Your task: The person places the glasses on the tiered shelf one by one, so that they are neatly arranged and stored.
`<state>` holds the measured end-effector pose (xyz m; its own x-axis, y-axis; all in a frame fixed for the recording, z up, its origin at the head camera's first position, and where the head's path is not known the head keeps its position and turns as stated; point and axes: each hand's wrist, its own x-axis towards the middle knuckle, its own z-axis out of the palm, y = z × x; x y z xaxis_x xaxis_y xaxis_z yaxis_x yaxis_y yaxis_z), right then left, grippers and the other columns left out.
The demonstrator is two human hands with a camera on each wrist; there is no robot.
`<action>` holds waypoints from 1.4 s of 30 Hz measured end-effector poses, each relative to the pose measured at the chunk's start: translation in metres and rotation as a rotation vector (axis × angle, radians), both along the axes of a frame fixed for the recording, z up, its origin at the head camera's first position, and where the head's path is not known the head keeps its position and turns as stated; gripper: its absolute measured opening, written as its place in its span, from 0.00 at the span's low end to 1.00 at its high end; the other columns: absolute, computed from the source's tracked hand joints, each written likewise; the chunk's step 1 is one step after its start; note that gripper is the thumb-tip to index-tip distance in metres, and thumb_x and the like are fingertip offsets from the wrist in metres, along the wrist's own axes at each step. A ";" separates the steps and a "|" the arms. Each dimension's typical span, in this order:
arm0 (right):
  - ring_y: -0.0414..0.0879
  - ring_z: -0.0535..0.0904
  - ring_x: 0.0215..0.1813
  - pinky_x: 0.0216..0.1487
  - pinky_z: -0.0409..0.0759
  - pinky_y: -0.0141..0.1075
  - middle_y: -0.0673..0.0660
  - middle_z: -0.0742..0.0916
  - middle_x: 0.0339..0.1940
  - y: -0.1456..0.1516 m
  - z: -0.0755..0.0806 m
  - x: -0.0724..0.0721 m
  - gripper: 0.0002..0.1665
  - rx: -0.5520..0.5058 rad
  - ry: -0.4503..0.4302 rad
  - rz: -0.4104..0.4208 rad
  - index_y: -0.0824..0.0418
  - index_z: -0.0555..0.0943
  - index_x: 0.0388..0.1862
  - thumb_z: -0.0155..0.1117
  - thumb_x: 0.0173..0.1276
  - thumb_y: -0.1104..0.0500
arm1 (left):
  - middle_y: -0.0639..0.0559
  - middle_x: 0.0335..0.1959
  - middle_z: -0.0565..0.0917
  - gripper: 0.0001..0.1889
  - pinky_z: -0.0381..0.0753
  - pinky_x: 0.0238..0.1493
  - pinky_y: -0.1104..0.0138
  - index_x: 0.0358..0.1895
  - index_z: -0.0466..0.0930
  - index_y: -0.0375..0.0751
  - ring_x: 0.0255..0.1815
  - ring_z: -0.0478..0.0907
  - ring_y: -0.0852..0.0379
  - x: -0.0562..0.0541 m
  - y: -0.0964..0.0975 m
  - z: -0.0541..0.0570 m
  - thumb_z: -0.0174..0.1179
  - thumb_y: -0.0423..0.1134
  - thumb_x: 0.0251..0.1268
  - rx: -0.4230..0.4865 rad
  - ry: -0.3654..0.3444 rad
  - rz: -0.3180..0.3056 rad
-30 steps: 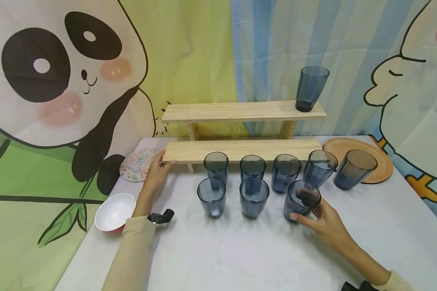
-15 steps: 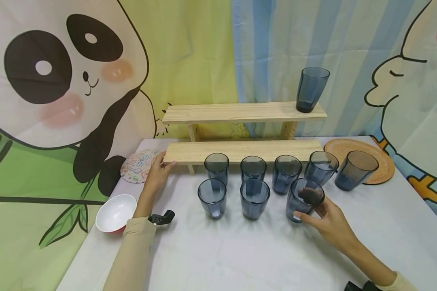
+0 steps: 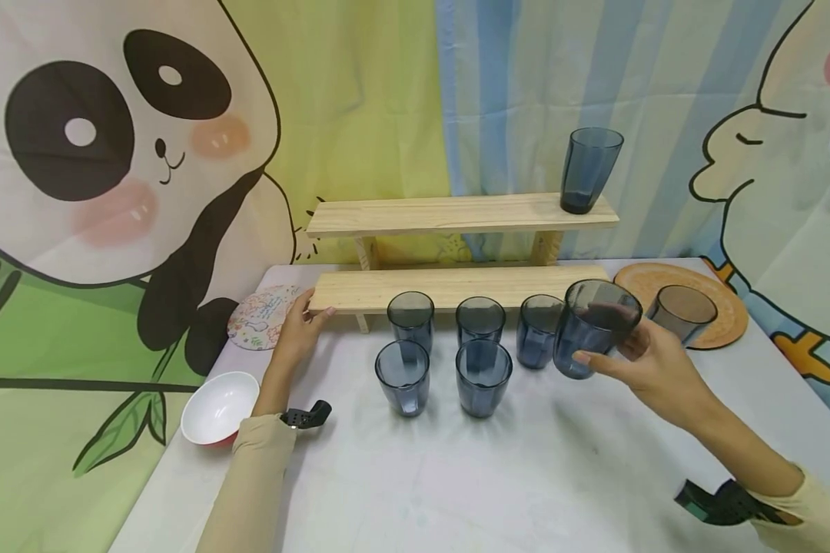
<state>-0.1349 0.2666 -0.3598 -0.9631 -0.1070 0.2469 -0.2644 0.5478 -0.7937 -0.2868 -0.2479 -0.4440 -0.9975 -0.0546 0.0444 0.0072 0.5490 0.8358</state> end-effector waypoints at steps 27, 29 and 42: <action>0.48 0.78 0.60 0.60 0.79 0.44 0.52 0.82 0.56 -0.031 0.091 -0.191 0.41 -0.087 0.029 -0.145 0.58 0.74 0.67 0.72 0.68 0.33 | 0.31 0.85 0.53 0.41 0.61 0.81 0.41 0.87 0.46 0.40 0.82 0.58 0.28 0.002 -0.005 -0.001 0.57 0.50 0.82 0.017 -0.011 0.003; 0.49 0.77 0.56 0.57 0.78 0.44 0.52 0.81 0.53 -0.033 0.089 -0.199 0.38 -0.091 0.030 -0.160 0.58 0.75 0.63 0.72 0.68 0.33 | 0.31 0.85 0.53 0.42 0.62 0.81 0.41 0.87 0.46 0.41 0.82 0.58 0.28 0.001 -0.004 -0.002 0.57 0.51 0.82 0.016 -0.019 0.001; 0.56 0.74 0.70 0.68 0.77 0.48 0.60 0.78 0.70 -0.052 0.086 -0.232 0.56 -0.048 -0.034 -0.250 0.59 0.65 0.82 0.69 0.67 0.28 | 0.30 0.85 0.53 0.42 0.62 0.81 0.42 0.87 0.44 0.40 0.82 0.60 0.30 0.002 -0.001 0.001 0.57 0.50 0.83 0.028 -0.019 0.000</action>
<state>-0.3673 0.2147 -0.2734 -0.9661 0.1465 0.2127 -0.0980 0.5539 -0.8268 -0.2846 -0.2489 -0.4435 -0.9982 -0.0559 0.0235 -0.0094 0.5256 0.8507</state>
